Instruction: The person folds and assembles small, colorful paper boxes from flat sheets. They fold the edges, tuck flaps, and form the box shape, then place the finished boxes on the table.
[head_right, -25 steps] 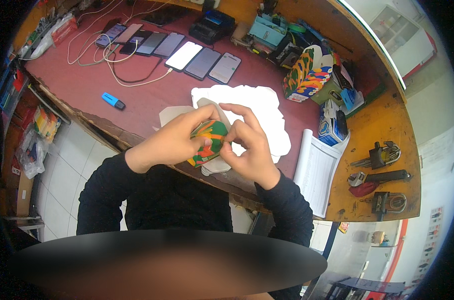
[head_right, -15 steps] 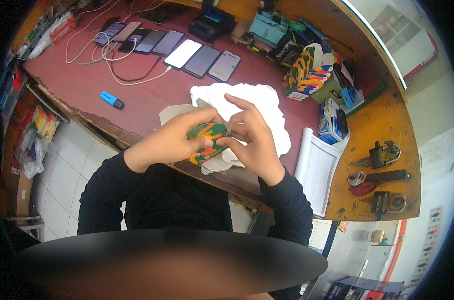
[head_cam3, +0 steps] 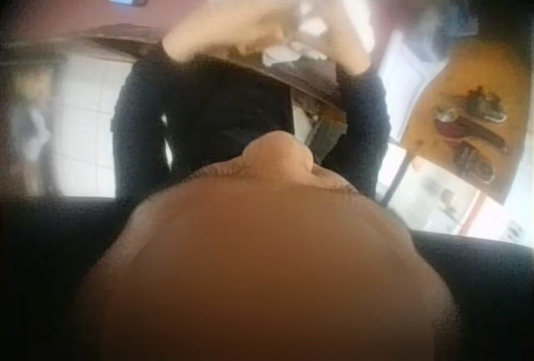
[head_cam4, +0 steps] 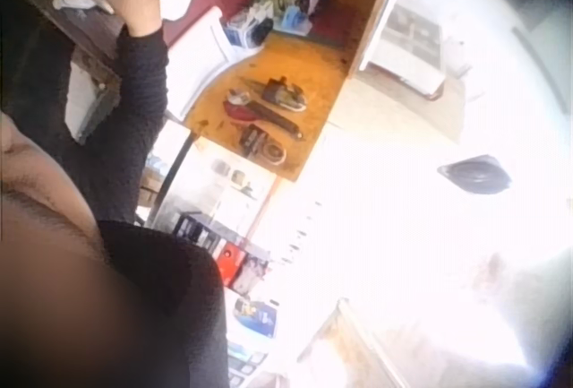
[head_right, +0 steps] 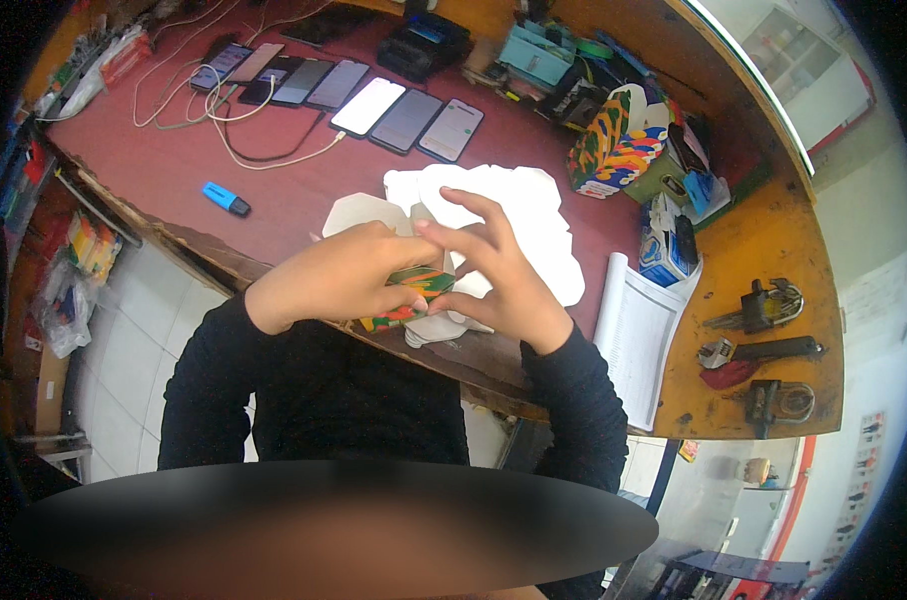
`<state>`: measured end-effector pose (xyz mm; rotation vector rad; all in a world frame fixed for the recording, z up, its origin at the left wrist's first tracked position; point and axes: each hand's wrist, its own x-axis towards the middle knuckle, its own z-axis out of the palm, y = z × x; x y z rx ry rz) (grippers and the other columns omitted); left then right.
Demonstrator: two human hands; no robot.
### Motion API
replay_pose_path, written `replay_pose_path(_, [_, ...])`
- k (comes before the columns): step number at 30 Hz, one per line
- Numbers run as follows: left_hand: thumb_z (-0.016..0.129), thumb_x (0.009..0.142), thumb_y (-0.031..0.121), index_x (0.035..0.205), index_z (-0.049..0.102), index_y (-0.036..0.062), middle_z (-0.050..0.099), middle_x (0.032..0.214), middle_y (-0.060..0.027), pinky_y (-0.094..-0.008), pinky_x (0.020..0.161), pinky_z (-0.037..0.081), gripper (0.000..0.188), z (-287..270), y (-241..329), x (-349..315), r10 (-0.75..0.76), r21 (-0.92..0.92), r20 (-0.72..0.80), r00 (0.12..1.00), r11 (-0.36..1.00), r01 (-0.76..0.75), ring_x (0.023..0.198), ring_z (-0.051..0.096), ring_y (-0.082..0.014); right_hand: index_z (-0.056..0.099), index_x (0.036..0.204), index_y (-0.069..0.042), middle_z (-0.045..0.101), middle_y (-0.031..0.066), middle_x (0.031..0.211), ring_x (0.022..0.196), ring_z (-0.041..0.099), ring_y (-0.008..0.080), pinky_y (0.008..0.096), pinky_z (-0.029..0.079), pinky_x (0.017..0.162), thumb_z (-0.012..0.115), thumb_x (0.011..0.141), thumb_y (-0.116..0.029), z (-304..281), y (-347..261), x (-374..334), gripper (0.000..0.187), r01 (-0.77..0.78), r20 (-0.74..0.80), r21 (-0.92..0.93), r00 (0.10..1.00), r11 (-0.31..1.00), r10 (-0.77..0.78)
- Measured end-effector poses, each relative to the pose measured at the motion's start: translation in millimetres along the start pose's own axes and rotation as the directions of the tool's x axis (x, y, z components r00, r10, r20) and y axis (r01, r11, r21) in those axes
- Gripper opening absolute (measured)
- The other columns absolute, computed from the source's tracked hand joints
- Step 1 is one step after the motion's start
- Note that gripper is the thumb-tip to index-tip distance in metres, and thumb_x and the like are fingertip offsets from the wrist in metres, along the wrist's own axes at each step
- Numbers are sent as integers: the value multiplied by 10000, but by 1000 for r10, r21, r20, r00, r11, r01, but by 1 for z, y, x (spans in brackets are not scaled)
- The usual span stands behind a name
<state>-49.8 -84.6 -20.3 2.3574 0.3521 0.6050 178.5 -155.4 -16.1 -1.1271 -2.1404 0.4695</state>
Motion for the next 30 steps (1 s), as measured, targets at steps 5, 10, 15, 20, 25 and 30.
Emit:
replay_pose_path(5, [833,831,225,1135,578,84,684,821,-174,-489,754,514,421,-2,2,-5,-71,68,-59,996,995,75,851,711,-404,761,977,-56,374,155,1584,1272,586,345,419,550,997,943,703,-164,0,12,1,345,4,66,73,998,997,-9])
replay_pose_path(10, [923,743,264,1447,458,98,616,1318,-118,-493,1022,449,860,-4,-43,-37,357,329,-604,712,926,-185,1344,535,-366,753,842,-1,367,162,1587,1370,528,372,467,524,1051,911,757,-125,6,7,-12,218,-173,-66,341,976,924,207])
replay_pose_path(15, [916,726,221,1657,70,175,321,1634,-156,-495,1218,309,1259,32,-54,-56,-306,-752,-365,879,654,-84,1499,351,-332,760,847,11,350,169,1607,1368,511,416,486,522,1047,915,742,-136,3,6,-16,238,-148,-155,366,964,919,217])
replay_pose_path(20, [837,738,95,1653,94,155,381,1577,-191,-467,1183,361,1180,39,-49,-48,-231,-692,-440,868,704,-163,1461,411,-313,796,936,-12,318,184,1646,1455,411,398,502,397,1148,924,697,-195,4,-4,-17,327,-111,-128,154,983,982,131])
replay_pose_path(25, [803,741,65,1653,86,145,391,1571,-188,-463,1179,375,1162,44,-44,-48,-186,-547,-522,832,822,-159,1437,443,-311,824,1010,-58,194,209,1719,1578,215,416,540,245,1231,922,674,-210,-5,-11,-17,381,-55,-47,-11,997,998,55])
replay_pose_path(30, [780,781,76,1661,61,150,215,1683,-152,-562,1211,323,1140,55,-43,-42,-92,-304,-703,705,935,-181,1513,328,-316,844,987,-107,174,165,1740,1601,114,416,591,123,1250,902,711,-163,4,-12,-20,288,-171,-90,-222,984,960,154])
